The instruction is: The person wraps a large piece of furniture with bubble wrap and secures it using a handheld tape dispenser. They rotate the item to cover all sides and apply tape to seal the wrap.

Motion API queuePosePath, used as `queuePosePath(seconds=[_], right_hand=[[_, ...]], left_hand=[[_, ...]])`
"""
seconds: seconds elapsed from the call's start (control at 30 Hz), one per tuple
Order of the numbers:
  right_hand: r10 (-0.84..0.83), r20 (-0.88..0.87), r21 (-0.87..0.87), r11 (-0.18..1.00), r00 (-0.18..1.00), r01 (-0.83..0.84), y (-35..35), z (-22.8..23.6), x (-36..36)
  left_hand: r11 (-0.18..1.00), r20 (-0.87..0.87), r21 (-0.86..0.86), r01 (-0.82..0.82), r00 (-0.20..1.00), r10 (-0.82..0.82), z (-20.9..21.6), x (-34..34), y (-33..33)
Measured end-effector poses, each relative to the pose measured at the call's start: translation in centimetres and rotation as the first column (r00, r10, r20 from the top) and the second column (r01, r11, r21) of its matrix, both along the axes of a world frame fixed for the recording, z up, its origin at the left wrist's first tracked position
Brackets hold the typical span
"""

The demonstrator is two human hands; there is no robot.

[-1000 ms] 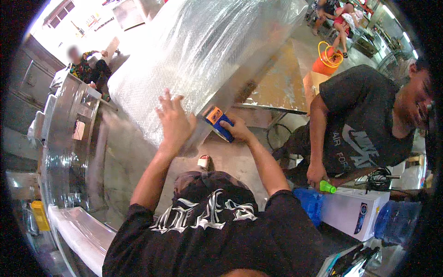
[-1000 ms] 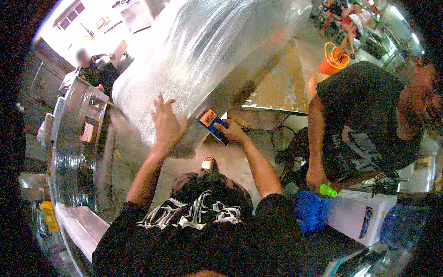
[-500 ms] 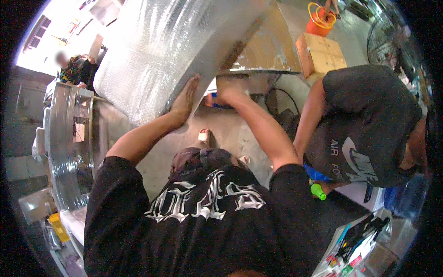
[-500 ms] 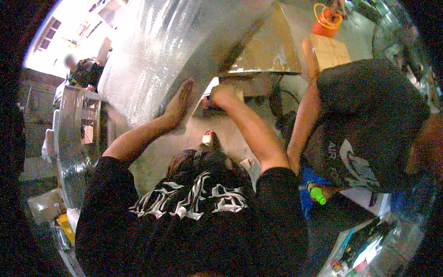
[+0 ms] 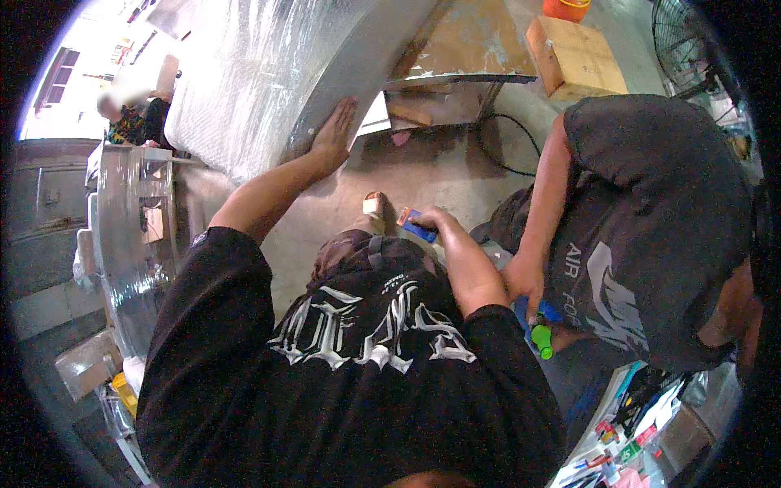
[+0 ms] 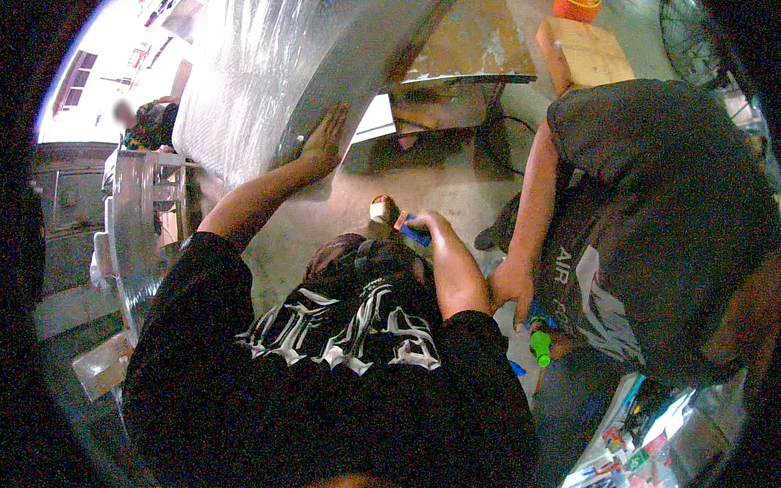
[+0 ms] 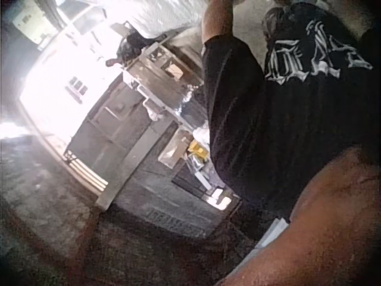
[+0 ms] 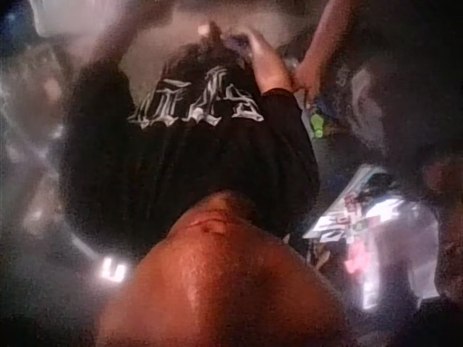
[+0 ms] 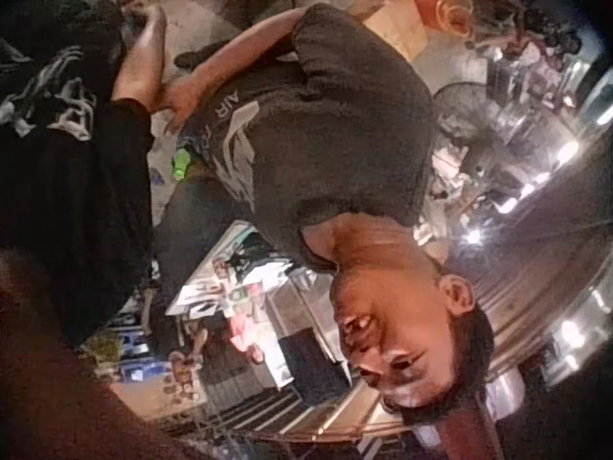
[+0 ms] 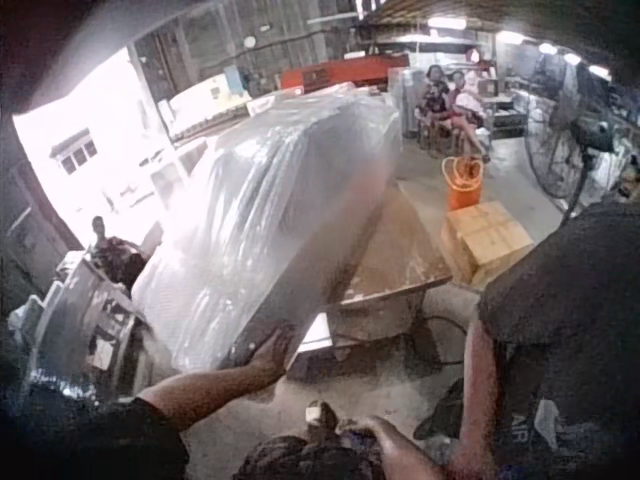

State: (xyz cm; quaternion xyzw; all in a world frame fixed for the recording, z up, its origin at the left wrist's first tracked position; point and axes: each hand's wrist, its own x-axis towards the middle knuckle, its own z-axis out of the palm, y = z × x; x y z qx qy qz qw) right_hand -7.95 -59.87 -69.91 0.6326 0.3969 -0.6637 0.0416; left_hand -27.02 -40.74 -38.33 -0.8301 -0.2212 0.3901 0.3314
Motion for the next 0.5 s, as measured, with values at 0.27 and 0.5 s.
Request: queuePosePath(seconds=[0.27, 0.5], right_hand=[[-0.189, -0.136, 0.193, 0.958, 0.972, 0.213, -2.5, 6.7, -2.9], [-0.06, 0.242, 0.228, 0.974, 0.969, 0.003, -2.8, 1.8, -4.1]], left_hand=[[0.989, 0.041, 0.0, -0.145, 0.989, 0.145, -8.7, -7.4, -7.4], [0.837, 0.158, -0.443, -0.322, 0.891, 0.426, -6.5, -5.9, -6.7]])
